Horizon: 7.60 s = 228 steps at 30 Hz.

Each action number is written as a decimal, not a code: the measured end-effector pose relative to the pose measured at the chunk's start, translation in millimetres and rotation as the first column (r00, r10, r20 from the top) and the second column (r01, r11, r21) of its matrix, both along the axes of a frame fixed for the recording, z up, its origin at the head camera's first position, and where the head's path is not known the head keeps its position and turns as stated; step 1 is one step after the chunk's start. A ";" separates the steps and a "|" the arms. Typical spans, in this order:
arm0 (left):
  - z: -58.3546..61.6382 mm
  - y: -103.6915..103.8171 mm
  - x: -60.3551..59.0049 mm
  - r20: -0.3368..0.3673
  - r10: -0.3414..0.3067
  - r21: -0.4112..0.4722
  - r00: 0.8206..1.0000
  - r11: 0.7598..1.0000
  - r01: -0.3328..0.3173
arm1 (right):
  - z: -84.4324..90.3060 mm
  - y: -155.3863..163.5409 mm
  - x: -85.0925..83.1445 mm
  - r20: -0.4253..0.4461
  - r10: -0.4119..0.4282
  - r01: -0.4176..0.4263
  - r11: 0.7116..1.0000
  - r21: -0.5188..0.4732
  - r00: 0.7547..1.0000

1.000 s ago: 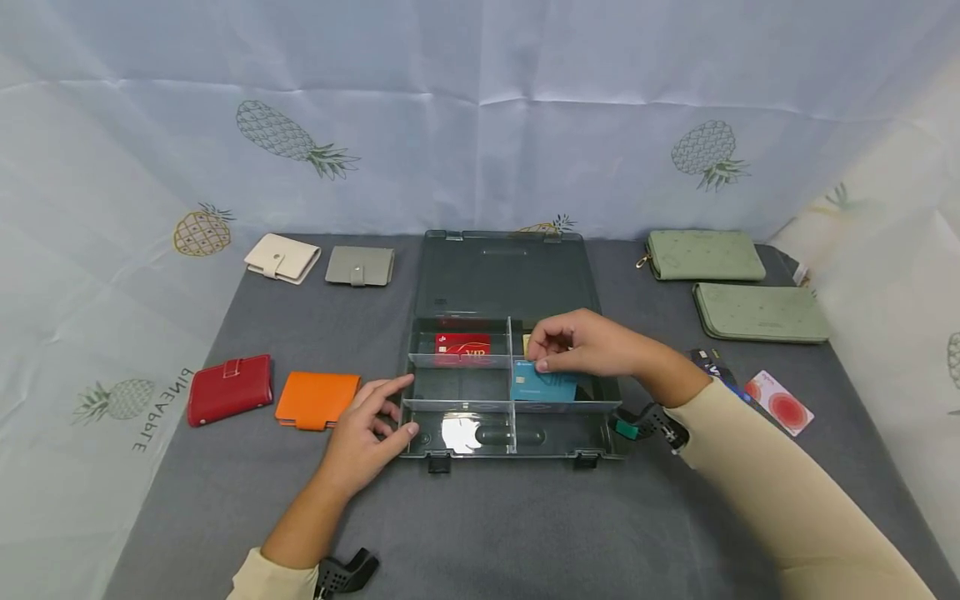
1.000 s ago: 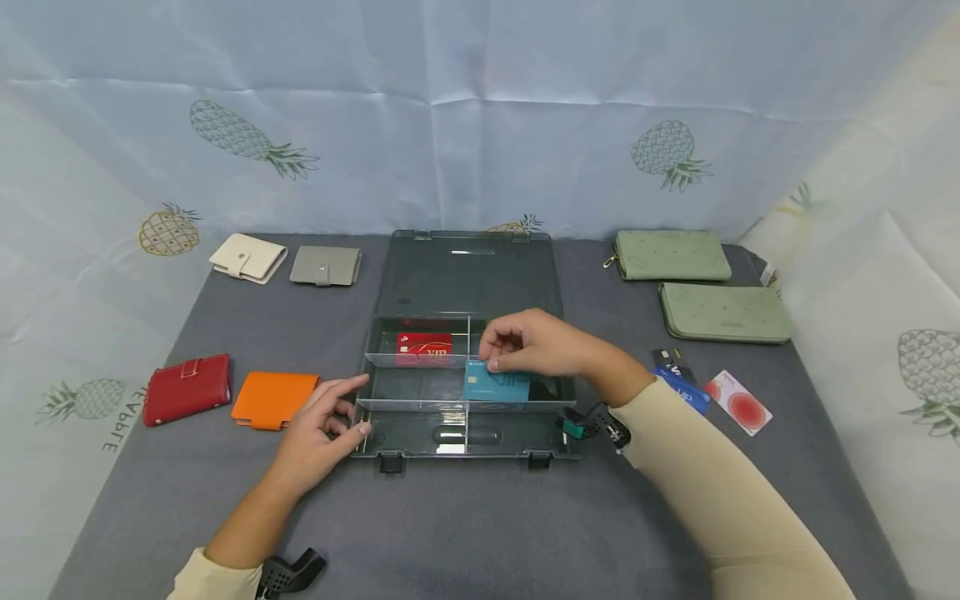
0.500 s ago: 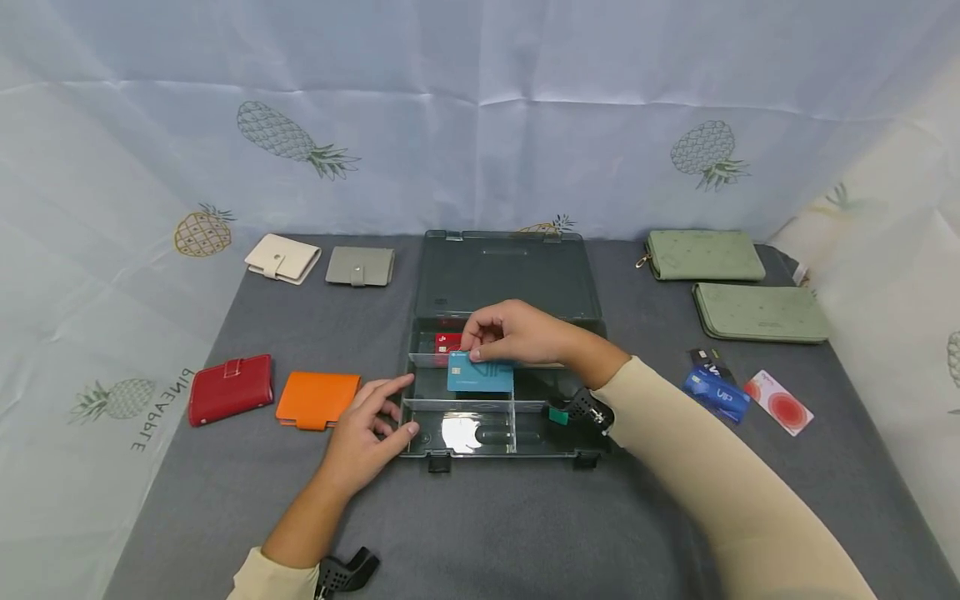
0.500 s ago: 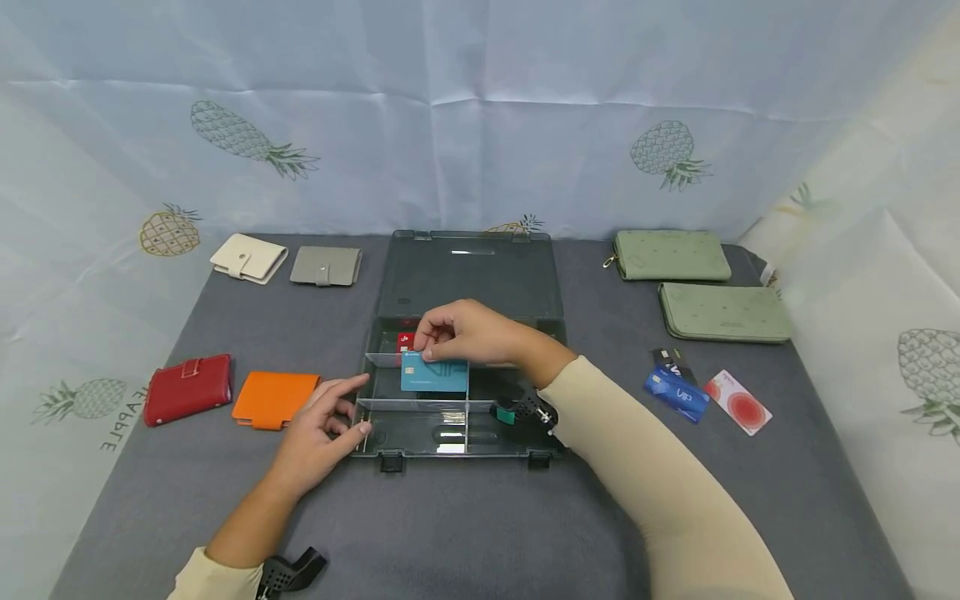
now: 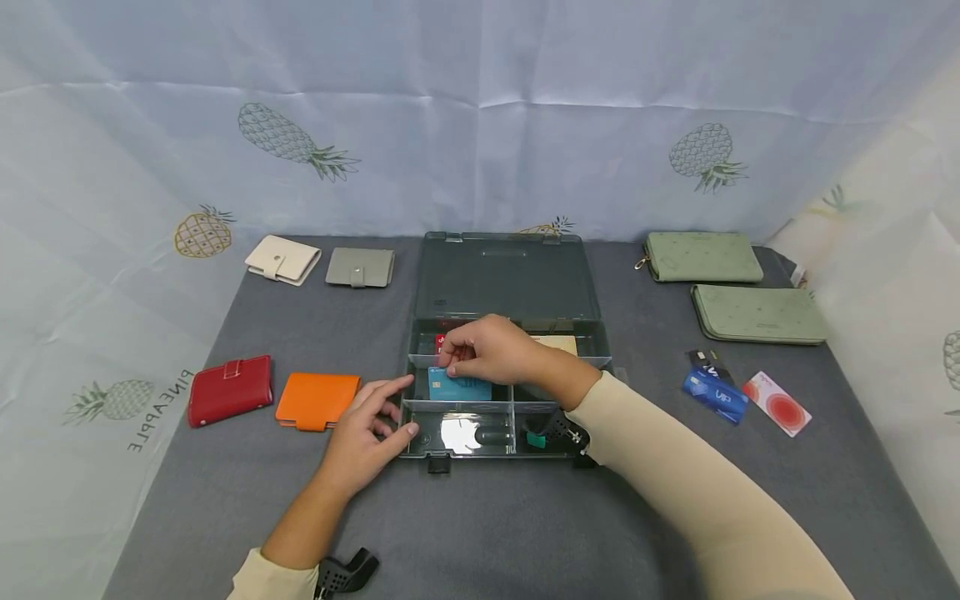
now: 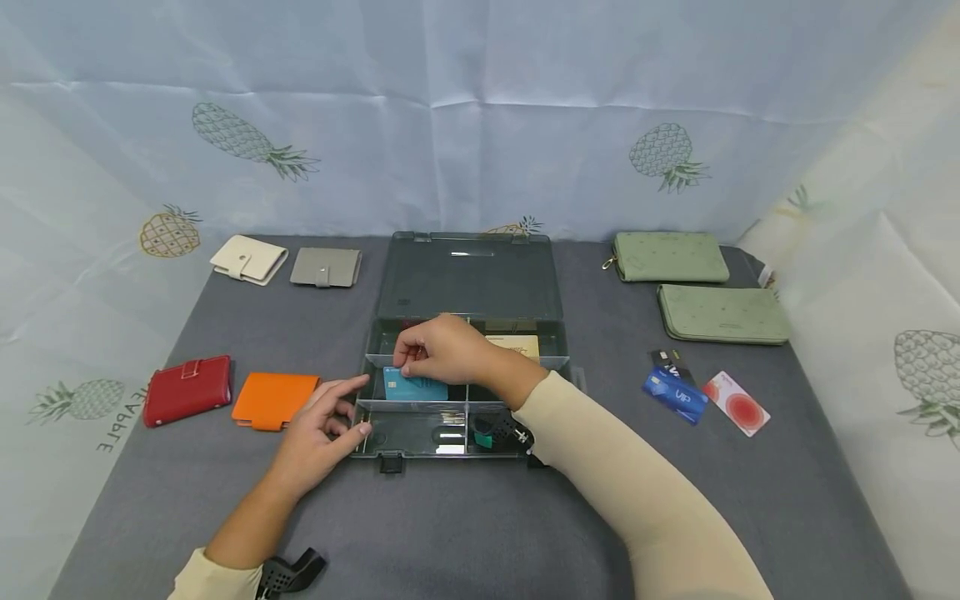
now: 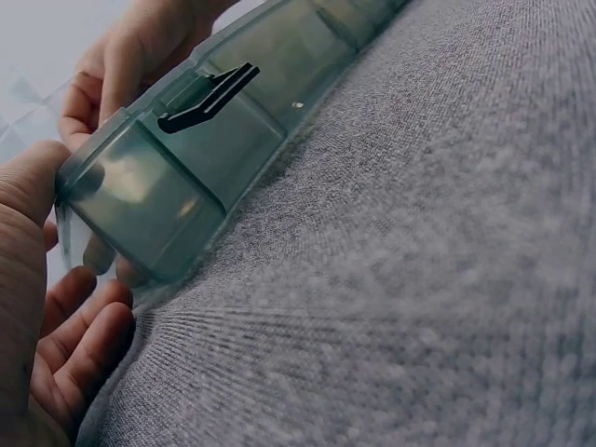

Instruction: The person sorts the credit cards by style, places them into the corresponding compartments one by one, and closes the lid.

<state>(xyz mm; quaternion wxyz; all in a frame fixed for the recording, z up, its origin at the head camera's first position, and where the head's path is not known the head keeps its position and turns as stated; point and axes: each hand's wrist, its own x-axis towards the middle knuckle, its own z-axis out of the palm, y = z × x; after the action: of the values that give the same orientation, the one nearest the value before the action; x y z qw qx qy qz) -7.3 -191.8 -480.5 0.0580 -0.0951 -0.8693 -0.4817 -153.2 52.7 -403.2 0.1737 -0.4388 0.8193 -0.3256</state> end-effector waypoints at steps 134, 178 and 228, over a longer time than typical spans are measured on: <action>-0.8 -12.8 -1.5 0.001 -0.180 0.143 0.984 0.974 0.178 | 0.9 167.4 33.6 -0.233 -0.192 0.219 0.971 0.092 0.953; -0.7 -12.7 1.2 -0.009 -0.205 0.153 0.979 0.967 0.204 | -44.8 438.4 76.9 -0.102 -0.703 0.699 0.661 0.274 0.704; -1.8 -13.8 -0.3 -0.004 -0.184 0.124 0.983 0.975 0.183 | 12.5 157.6 67.9 0.148 -0.279 0.271 0.960 0.072 0.949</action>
<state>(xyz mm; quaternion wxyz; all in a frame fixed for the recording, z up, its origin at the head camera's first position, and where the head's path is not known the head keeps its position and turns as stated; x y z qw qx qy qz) -7.6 -205.6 -482.3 0.0158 -0.1695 -0.8254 -0.5382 -85.3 210.3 -390.8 0.2015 -0.2888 0.8643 -0.3591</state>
